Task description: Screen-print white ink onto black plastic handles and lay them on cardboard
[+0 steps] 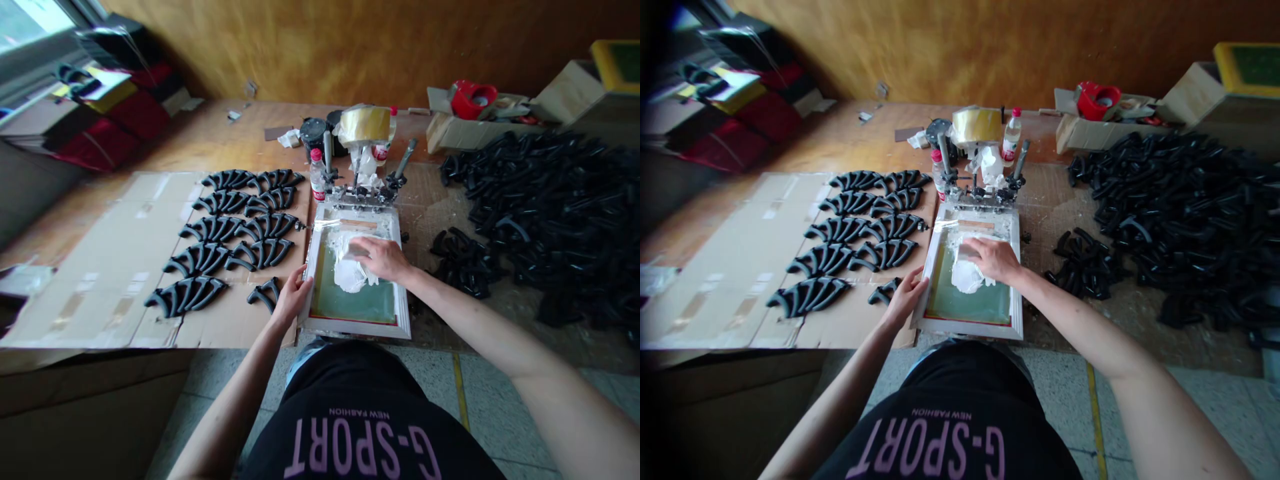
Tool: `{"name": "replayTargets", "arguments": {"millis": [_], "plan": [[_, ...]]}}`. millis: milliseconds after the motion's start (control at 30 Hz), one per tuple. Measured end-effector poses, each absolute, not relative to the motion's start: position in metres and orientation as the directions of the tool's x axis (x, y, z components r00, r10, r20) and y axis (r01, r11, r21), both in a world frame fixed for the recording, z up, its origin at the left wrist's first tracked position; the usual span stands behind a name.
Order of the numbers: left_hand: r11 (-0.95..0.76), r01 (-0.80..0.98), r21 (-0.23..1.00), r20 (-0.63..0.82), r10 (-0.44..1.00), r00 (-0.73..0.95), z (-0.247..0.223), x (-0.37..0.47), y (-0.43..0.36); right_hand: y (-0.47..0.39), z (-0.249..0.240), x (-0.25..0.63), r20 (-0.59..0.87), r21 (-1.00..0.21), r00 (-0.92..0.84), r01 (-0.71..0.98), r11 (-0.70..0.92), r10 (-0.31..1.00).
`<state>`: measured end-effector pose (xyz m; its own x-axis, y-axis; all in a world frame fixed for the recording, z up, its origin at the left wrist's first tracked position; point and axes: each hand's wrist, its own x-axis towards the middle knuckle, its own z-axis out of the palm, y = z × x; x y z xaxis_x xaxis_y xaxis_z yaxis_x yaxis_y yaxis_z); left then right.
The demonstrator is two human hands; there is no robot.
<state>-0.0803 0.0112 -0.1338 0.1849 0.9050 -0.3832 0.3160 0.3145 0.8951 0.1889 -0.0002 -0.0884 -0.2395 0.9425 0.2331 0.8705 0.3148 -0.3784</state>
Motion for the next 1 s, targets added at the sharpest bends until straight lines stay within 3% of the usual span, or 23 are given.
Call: {"name": "replayTargets", "arguments": {"millis": [200, 300, 367, 433, 567, 633, 700, 767, 833, 900, 933, 1000], "plan": [[0.206, 0.178, 0.962, -0.233, 0.961, 0.147, -0.066, -0.073, 0.018, 0.051, -0.048, 0.255, 0.298, -0.36, 0.163, 0.932, -0.047, 0.94], [0.077, -0.032, 0.997, -0.073, 0.99, 0.121, -0.03, -0.053, 0.034, 0.031, -0.06, 0.292, 0.261, -0.369, 0.354, 0.896, -0.246, 0.898], [-0.027, -0.177, 0.984, 0.048, 0.992, 0.116, -0.007, -0.037, 0.051, 0.011, -0.082, 0.291, 0.171, -0.355, 0.322, 0.902, -0.246, 0.931], [-0.047, -0.237, 0.97, 0.084, 0.985, 0.148, 0.01, -0.024, 0.067, -0.009, -0.109, 0.27, 0.094, -0.347, 0.168, 0.929, -0.126, 0.981], [0.054, -0.262, 0.964, -0.009, 0.985, 0.17, 0.008, -0.012, 0.067, -0.027, -0.143, 0.214, -0.016, -0.287, -0.039, 0.957, 0.033, 0.999], [0.252, -0.242, 0.937, -0.194, 0.952, 0.237, -0.016, -0.009, 0.042, -0.029, -0.142, 0.193, -0.067, -0.302, 0.036, 0.952, -0.055, 0.997], [0.559, -0.123, 0.82, -0.48, 0.789, 0.384, -0.048, -0.006, 0.009, -0.032, -0.133, 0.174, -0.066, -0.366, 0.13, 0.919, -0.145, 0.989], [0.718, -0.067, 0.693, -0.626, 0.645, 0.439, -0.076, -0.005, -0.021, -0.038, -0.124, 0.155, -0.004, -0.46, 0.081, 0.885, -0.074, 0.997], [0.749, -0.11, 0.653, -0.668, 0.638, 0.383, -0.095, -0.013, -0.037, -0.043, -0.121, 0.146, 0.082, -0.561, -0.132, 0.813, 0.155, 0.988], [0.701, -0.138, 0.699, -0.663, 0.708, 0.244, -0.108, -0.037, -0.037, -0.048, -0.125, 0.16, 0.147, -0.609, -0.275, 0.732, 0.306, 0.95], [0.667, -0.117, 0.735, -0.652, 0.744, 0.147, -0.114, -0.055, -0.032, -0.05, -0.13, 0.178, 0.148, -0.597, -0.26, 0.745, 0.296, 0.954], [0.604, -0.02, 0.797, -0.604, 0.795, -0.057, -0.13, -0.1, -0.021, -0.059, -0.145, 0.231, 0.085, -0.484, -0.066, 0.869, 0.1, 0.994]]}}
